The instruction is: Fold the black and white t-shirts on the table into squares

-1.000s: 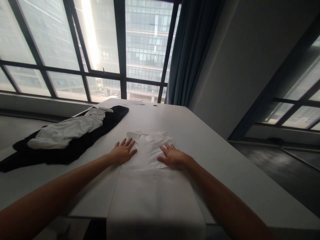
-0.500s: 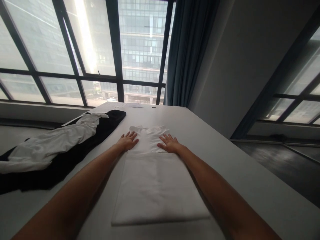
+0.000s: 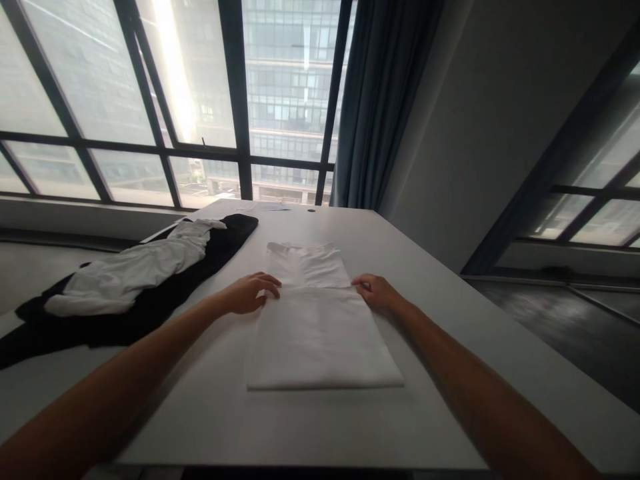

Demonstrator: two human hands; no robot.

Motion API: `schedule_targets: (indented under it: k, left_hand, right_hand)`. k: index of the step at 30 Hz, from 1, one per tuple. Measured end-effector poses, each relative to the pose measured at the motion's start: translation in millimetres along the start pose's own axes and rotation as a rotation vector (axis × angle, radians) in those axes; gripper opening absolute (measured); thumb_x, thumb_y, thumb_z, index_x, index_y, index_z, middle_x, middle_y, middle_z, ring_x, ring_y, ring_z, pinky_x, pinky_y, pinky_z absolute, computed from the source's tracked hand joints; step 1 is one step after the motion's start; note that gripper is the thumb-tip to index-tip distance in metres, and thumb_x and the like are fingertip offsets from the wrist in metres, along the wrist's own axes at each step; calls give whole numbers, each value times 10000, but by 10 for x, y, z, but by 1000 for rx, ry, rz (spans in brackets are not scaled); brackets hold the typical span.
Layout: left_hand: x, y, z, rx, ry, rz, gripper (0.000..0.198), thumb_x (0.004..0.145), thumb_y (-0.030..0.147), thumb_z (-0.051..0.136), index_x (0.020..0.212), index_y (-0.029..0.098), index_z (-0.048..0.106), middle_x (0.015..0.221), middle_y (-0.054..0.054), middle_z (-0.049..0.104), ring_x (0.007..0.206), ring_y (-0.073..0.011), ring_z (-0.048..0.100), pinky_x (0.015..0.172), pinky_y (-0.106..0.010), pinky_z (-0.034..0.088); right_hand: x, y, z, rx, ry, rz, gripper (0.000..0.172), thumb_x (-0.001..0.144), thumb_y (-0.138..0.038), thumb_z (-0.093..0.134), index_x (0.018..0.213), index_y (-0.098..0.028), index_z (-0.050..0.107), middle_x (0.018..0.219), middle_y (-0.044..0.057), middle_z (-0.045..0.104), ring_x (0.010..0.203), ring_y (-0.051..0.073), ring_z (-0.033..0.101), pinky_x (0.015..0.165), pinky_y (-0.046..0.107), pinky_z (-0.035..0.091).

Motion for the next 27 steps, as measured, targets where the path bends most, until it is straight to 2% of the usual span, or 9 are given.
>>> schedule_targets:
  k: [2,4,8,12,16,19,22,24,27]
  left_hand:
    - [-146,95,-18,-45,-93,28,426,754,82,520,1089,266,707,1397,-6,581,1293,-210,509,1128,-358,362]
    - [-258,137,-32,-81,-137,15,453,762,82,541,1150,266,686,1450,-10,535,1356,-218,450,1149,-366,333]
    - [-393,131,-66,-105,-166,-7,349,813,272,671,1162,281,687,1503,-23,474,1424,-265,353,1168,-425,293]
    - [-396,157,-52,-126,-134,48,266,805,308,706,1069,300,729,1419,-19,568,1361,-253,443,1150,-400,321]
    - [-331,228,15,-170,-18,132,175,847,227,616,948,270,753,1236,-37,687,1156,-197,600,1058,-317,418]
    - [-306,259,24,-230,20,156,222,900,267,543,991,252,745,1147,-54,722,1077,-189,636,1013,-302,449]
    - [-328,272,-43,-297,9,128,250,913,325,543,1040,240,741,1052,-52,747,968,-190,670,938,-287,485]
    - [-362,283,-108,-344,-23,128,260,899,356,575,1038,225,750,984,-49,759,834,-174,678,825,-256,512]
    - [-404,295,-160,-510,-119,162,291,870,418,619,975,194,773,876,-55,766,704,-160,652,708,-239,515]
  right_hand:
    - [-147,-22,-126,-32,-40,-77,409,702,-85,569,1060,-188,737,1210,89,667,1119,239,610,1019,343,442]
    - [-265,-103,-240,-51,-99,-130,527,635,-52,582,1125,-185,722,1314,98,606,1211,258,562,1083,361,392]
    - [-413,-325,-370,-35,-283,-143,686,628,-96,651,1293,-263,643,1473,73,479,1349,301,442,1142,435,327]
    - [-444,-433,-366,9,-380,-177,483,701,-200,692,1172,-299,723,1486,53,472,1382,318,399,1148,465,314]
    - [-401,-429,-300,95,-321,-260,271,778,-363,684,1012,-271,785,1383,80,575,1366,319,420,1149,485,297]
    - [-373,-433,-272,157,-269,-273,249,819,-428,650,931,-254,789,1267,92,658,1319,325,476,1178,553,180]
    - [-390,-473,-335,191,-282,-238,291,829,-463,641,953,-236,777,1198,90,698,1280,338,516,1173,613,60]
    - [-434,-530,-434,214,-342,-242,333,816,-477,655,993,-219,771,1174,92,711,1231,330,558,1170,584,146]
    - [-523,-627,-588,306,-534,-273,372,810,-478,662,1001,-177,770,1067,92,744,1044,282,658,1021,435,438]
Point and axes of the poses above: each hand's wrist, its own x-axis towards the middle knuckle, its own z-axis out of the palm, y = z × x, the point moved 1 cm from there along x, towards the middle knuckle
